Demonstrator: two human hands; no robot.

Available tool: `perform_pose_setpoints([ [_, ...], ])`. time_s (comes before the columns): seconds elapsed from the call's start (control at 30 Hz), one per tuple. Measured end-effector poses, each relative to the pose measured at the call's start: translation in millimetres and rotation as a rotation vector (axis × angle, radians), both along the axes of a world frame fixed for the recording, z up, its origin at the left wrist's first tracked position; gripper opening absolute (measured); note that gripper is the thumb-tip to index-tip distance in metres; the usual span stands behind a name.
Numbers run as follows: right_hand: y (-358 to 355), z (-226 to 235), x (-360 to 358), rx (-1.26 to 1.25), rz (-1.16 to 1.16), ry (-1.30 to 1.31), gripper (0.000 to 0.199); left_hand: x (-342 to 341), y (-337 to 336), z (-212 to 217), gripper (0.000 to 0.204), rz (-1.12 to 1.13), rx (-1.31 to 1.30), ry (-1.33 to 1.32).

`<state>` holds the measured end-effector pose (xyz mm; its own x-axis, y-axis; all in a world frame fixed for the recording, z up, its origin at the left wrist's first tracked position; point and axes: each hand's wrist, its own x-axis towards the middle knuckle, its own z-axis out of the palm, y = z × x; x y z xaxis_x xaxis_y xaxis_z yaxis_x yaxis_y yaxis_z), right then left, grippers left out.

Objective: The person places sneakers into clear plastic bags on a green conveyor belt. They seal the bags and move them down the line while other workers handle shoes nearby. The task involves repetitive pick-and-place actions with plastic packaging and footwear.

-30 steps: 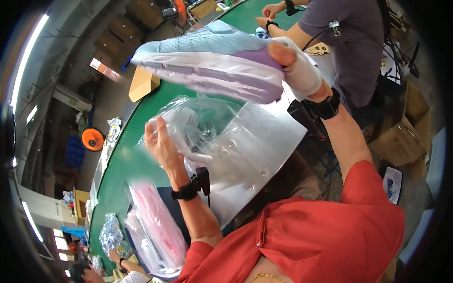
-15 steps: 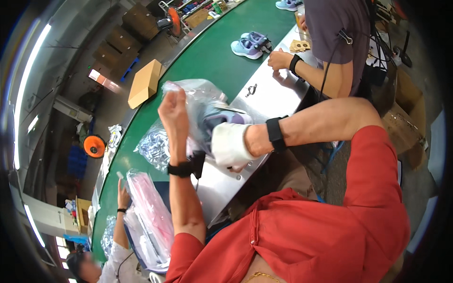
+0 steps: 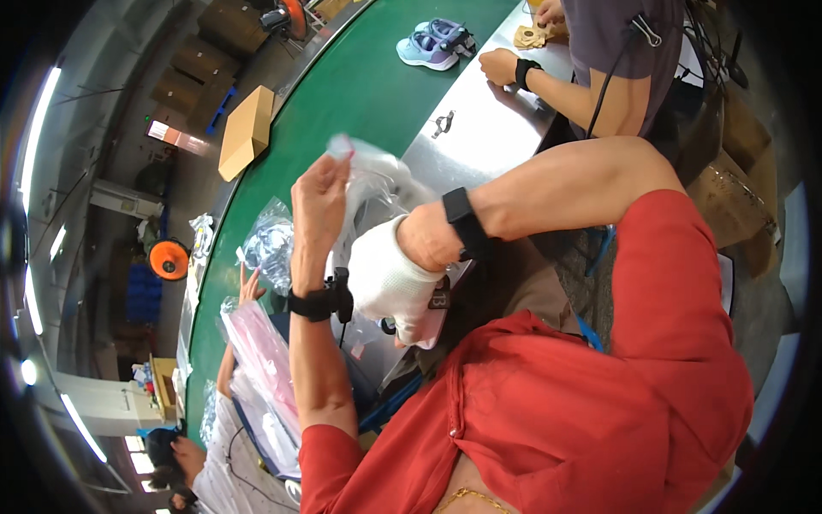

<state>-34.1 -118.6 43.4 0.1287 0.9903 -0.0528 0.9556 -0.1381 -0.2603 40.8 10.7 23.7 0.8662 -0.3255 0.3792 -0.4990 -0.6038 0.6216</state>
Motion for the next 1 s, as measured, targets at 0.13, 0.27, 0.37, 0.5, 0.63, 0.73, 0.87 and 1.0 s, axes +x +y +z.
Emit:
perform_pose_setpoints([
  [0.13, 11, -29, 13, 0.084, -0.014, -0.041, 0.044, -55, -23, 31, 0.021, -0.138, -0.035, -0.018],
  [0.27, -15, -94, 51, 0.347, -0.395, 0.446, 0.031, -101, -18, 16, 0.023, -0.150, 0.037, -0.102],
  [0.37, 3, -166, 85, 0.636, -0.560, 0.260, 0.022, -112, -9, -10, 0.018, -0.018, -0.017, -0.166],
  [0.5, 40, -147, 86, 0.602, -0.586, -0.274, 0.021, -119, 30, -36, 0.015, 0.314, -0.150, -0.277],
  [0.63, 24, -91, 40, 0.238, -0.571, -0.401, 0.023, -103, 56, -39, 0.018, 0.505, -0.280, -0.312],
  [0.73, 1, -78, 43, 0.125, -0.679, -0.175, 0.025, -102, 43, -41, 0.018, 0.406, -0.312, -0.206],
  [0.87, 21, -111, 76, 0.221, -0.653, -0.107, 0.030, -132, -6, -60, 0.005, -0.131, 0.102, -0.433],
  [1.0, 13, -77, 47, 0.128, -0.606, -0.309, 0.032, -91, 24, -26, 0.016, 0.304, -0.460, -0.381],
])
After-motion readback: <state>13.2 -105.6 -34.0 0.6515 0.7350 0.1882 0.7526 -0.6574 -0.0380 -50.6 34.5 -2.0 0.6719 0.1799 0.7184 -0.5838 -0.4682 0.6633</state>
